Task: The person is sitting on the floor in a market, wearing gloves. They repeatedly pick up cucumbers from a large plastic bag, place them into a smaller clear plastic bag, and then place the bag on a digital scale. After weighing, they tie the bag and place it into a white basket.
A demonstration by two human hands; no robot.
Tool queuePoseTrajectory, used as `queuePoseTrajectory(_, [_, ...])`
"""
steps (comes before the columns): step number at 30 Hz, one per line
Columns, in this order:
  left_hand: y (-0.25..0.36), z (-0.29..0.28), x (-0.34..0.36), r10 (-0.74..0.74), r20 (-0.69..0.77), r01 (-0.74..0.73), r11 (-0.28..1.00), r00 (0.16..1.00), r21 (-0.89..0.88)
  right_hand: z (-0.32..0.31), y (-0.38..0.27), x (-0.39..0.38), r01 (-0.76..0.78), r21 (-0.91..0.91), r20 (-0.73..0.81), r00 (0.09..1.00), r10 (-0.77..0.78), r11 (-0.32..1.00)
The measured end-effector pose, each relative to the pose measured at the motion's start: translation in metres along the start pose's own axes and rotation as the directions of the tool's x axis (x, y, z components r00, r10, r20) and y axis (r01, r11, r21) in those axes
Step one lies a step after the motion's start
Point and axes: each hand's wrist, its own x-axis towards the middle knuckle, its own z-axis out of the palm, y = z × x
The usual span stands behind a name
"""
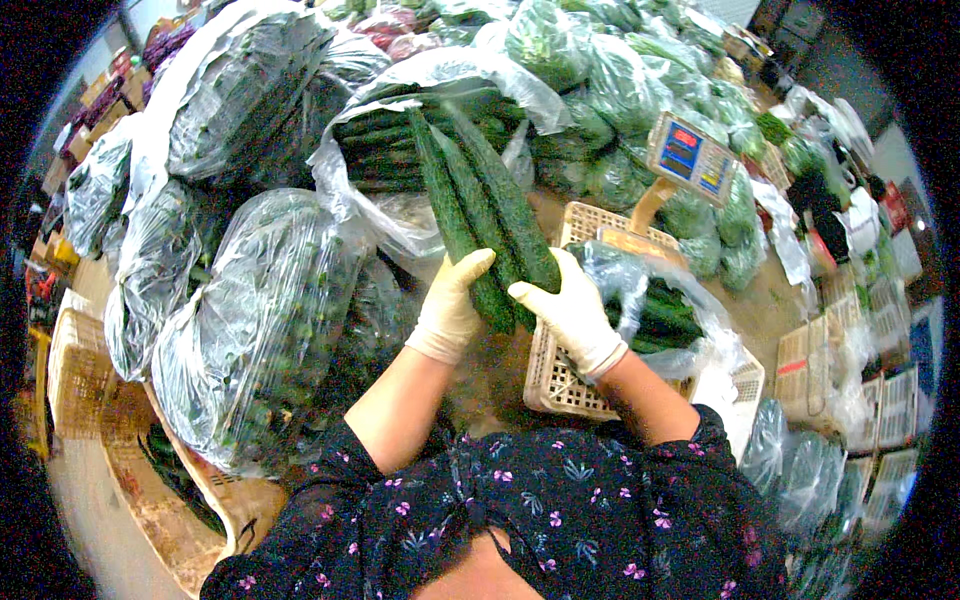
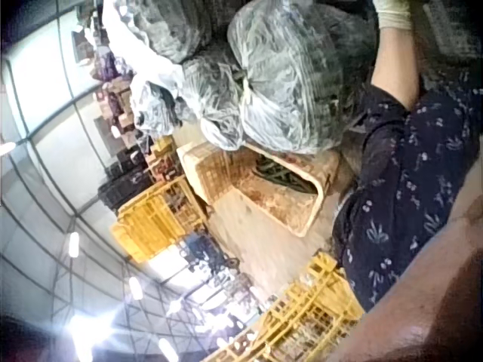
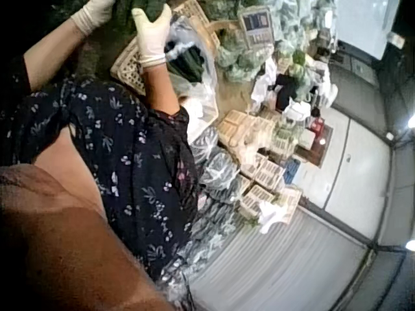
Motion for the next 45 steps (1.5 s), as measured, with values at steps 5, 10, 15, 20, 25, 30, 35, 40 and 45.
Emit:
queuePoseTrajectory(5, [-0.006, 0.036, -0.021, 0.018, 0.137, -0.053, 0.964, 0.99, 0.26, -0.004, 0.004, -0.027, 0.192, -0.101, -0.211, 0.955, -0.21, 0.976])
queuePoseTrajectory(10, [-0.037, 0.05, -0.042, -0.024, 0.156, -0.054, 0.877, 0.988, 0.478, -0.012, -0.02, -0.02, 0.021, 0.579, -0.062, 0.998, 0.019, 0.815])
queuePoseTrajectory(15, [-0.053, 0.05, -0.066, -0.109, 0.139, -0.013, 0.74, 0.984, 0.672, -0.03, 0.001, -0.042, -0.047, 0.467, 0.061, 0.998, 0.021, 0.883])
queuePoseTrajectory(20, [-0.062, 0.081, -0.091, 0.1, 0.43, -0.431, -0.013, 0.897, 0.902, -0.06, -0.001, -0.082, -0.054, 0.603, 0.067, 0.998, 0.017, 0.796])
queuePoseTrajectory(25, [-0.061, 0.128, -0.093, 0.139, 0.459, -0.463, 0.002, 0.878, 0.886, -0.106, 0.001, -0.12, 0.011, 0.821, 0.02, 0.999, -0.048, 0.571])
queuePoseTrajectory(30, [-0.065, 0.079, -0.061, 0.205, 0.063, -0.136, 0.366, 0.977, 0.921, -0.189, -0.015, -0.142, 0.376, 0.711, -0.344, 0.923, -0.173, 0.595])
queuePoseTrajectory(35, [-0.092, 0.039, -0.028, -0.055, -0.18, 0.188, 0.258, 0.982, 0.948, -0.255, -0.01, -0.139, 0.627, 0.507, -0.605, 0.748, -0.275, 0.592])
queuePoseTrajectory(40, [-0.111, 0.074, -0.004, -0.181, -0.213, 0.273, 0.455, 0.96, 0.848, -0.265, 0.013, -0.109, 0.577, 0.386, -0.612, 0.744, -0.268, 0.72])
queuePoseTrajectory(45, [-0.107, 0.109, 0.026, -0.433, -0.041, 0.42, 0.84, 0.9, 0.343, -0.252, 0.037, -0.072, 0.499, 0.537, -0.559, 0.814, -0.156, 0.681])
